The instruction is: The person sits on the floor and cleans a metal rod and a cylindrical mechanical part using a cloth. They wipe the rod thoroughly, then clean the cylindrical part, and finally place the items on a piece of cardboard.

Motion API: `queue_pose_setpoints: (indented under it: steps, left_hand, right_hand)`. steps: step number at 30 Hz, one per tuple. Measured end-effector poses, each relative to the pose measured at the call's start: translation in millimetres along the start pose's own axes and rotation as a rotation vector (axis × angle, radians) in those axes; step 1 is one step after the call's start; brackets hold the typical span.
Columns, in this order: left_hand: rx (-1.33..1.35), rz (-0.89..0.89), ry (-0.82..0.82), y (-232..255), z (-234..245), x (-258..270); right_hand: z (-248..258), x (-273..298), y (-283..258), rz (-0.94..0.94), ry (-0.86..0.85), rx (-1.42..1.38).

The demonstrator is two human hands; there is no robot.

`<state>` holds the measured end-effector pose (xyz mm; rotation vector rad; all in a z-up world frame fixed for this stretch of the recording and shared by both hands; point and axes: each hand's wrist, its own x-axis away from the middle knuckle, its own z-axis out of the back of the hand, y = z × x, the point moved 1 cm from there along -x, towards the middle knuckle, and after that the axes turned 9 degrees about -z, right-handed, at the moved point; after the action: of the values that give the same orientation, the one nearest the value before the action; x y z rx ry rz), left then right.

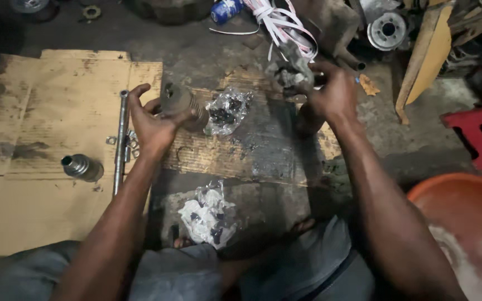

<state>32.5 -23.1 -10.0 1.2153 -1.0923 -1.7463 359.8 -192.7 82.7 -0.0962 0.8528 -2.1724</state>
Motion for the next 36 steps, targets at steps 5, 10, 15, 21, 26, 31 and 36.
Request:
queue_pose_setpoints:
  steps: [5,10,15,21,26,31,36]
  left_hand:
    - [0.046,0.020,0.006,-4,-5,1]
    - [0.057,0.046,-0.025,-3,-11,11]
    - [0.102,0.027,-0.039,4,-11,16]
    - [0.117,0.081,-0.037,9,-10,12]
    - [0.113,0.022,-0.023,10,-17,10]
    - [0.147,0.072,-0.146,24,-29,19]
    - [0.560,0.398,-0.167,5,-46,32]
  right_hand:
    - [-39,34,-17,0.137,-0.221,0.414]
    - [-120,169,-51,0.509,-1.042,0.409]
    - [-131,165,-54,0.659,-1.055,0.366]
    - [-48,47,-2,0.617,-0.889,0.154]
    - [-41,49,46,0.164,-1.061,0.277]
    - [-99,126,51,-0.324,-1.651,0.426]
    - [-57,117,21,0.105,-1.045,0.466]
